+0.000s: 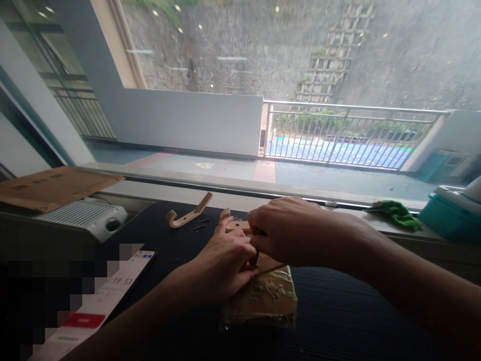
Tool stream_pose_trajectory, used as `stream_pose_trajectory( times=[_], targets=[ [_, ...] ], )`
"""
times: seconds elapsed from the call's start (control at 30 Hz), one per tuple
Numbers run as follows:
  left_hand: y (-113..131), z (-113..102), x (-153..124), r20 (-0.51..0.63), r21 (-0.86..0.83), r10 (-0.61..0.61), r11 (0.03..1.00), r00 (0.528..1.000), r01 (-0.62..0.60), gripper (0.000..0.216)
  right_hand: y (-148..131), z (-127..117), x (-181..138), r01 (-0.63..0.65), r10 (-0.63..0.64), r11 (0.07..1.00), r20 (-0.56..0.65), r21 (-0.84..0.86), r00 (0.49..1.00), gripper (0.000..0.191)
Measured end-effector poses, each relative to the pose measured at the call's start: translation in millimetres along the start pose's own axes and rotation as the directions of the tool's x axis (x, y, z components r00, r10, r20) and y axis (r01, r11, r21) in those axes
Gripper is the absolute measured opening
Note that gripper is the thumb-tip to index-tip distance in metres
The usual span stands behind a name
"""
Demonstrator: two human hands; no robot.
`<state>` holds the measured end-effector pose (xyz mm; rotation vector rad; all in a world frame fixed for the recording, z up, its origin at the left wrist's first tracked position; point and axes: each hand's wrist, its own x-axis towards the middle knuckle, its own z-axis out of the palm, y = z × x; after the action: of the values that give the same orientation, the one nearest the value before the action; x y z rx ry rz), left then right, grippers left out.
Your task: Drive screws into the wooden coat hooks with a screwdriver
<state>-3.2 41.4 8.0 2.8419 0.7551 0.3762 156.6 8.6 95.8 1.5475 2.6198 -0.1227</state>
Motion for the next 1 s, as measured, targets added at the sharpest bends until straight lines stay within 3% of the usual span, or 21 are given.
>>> stream_pose_trajectory(
  times=[0.27, 0.6, 0.8, 1.0],
  targets=[
    [1.9, -2.4, 0.0, 0.021, -0.019, -0.016, 1.0, 1.0, 0.016, 0.01, 4.6, -5.9, -4.1, -0.007, 0.007, 0.999, -0.004, -0.05, 1.0, 0.02],
    [2.1, -4.1, 1.1, 0.013, -0.005, -0.014, 1.0, 1.0, 0.014, 0.012, -0.5, -4.6, 3.5, -0.043, 0.043, 0.998, 0.0, -0.04, 0.999, 0.029],
    [2.4, -3.3, 1.3, 0.018, -0.006, -0.01, 1.0, 1.0, 0.011, 0.01, 1.9, -6.2, -2.7, 0.008, -0.008, 1.0, 0.004, -0.006, 1.0, 0.016],
    [1.6, -1.8, 0.7, -0.013, 0.001, -0.009, 1.0, 1.0, 0.009, 0.011, 3.2, 0.1, -0.6, 0.037, -0.036, 0.999, -0.011, 0.021, 0.999, 0.021]
  ],
)
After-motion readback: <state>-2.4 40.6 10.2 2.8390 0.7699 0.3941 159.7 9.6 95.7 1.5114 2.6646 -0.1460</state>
